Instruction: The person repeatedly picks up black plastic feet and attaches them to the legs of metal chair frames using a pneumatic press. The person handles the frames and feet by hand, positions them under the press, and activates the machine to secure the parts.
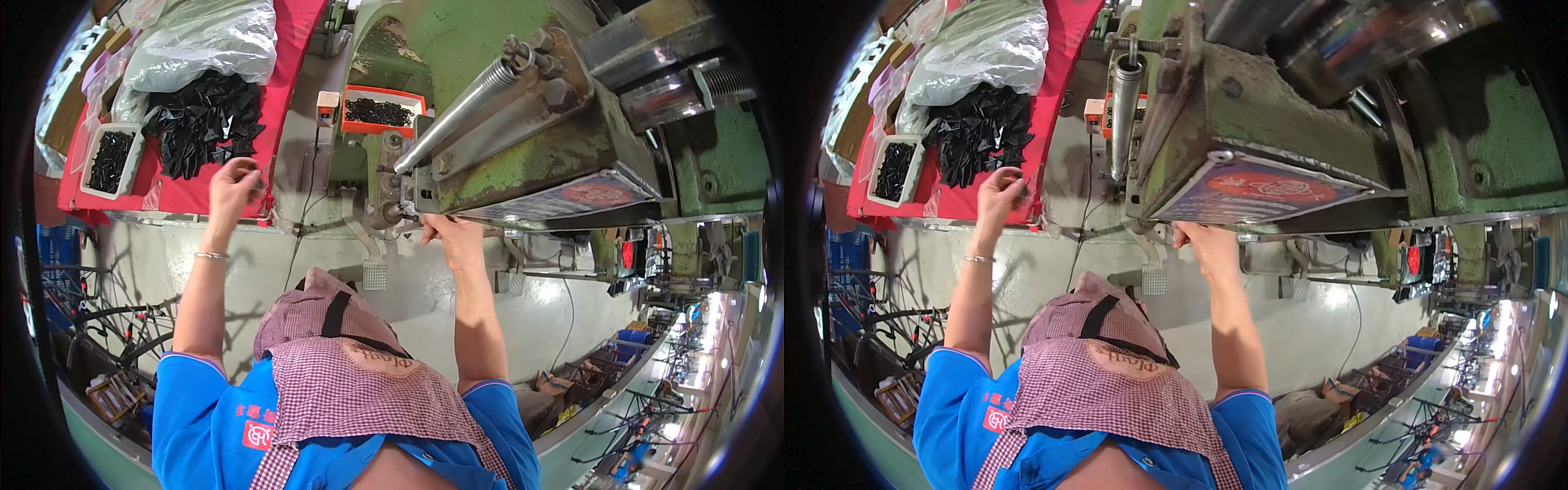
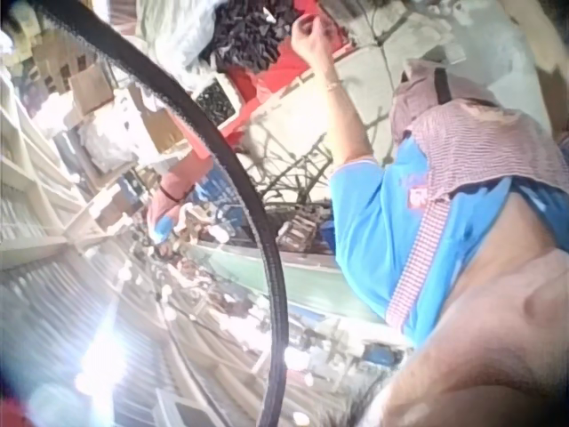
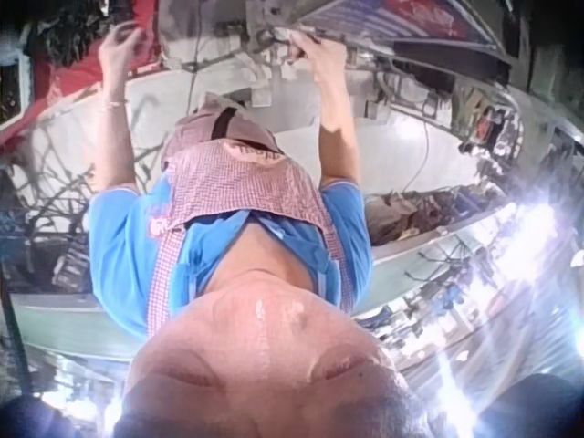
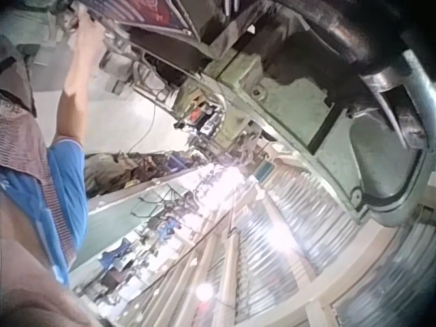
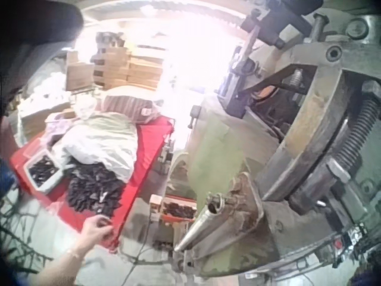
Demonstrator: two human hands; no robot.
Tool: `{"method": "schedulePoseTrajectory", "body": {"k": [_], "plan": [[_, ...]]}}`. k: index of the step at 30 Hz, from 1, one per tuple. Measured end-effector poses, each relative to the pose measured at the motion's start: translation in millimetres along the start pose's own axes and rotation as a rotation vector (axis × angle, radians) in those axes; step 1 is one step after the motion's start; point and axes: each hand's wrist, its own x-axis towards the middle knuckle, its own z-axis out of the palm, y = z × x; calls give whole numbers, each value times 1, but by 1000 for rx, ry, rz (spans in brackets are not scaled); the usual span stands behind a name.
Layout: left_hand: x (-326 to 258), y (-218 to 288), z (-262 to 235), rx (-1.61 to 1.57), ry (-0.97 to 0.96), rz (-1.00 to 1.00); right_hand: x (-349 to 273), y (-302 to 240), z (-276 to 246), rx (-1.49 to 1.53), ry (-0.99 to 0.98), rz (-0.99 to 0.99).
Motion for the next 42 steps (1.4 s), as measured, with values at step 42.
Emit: {"method": "schedulePoseTrajectory", "body": {"k": [42], "plan": [[-177,60,565,179,-895,-4,-223,92,-375,85,267,185]]}}
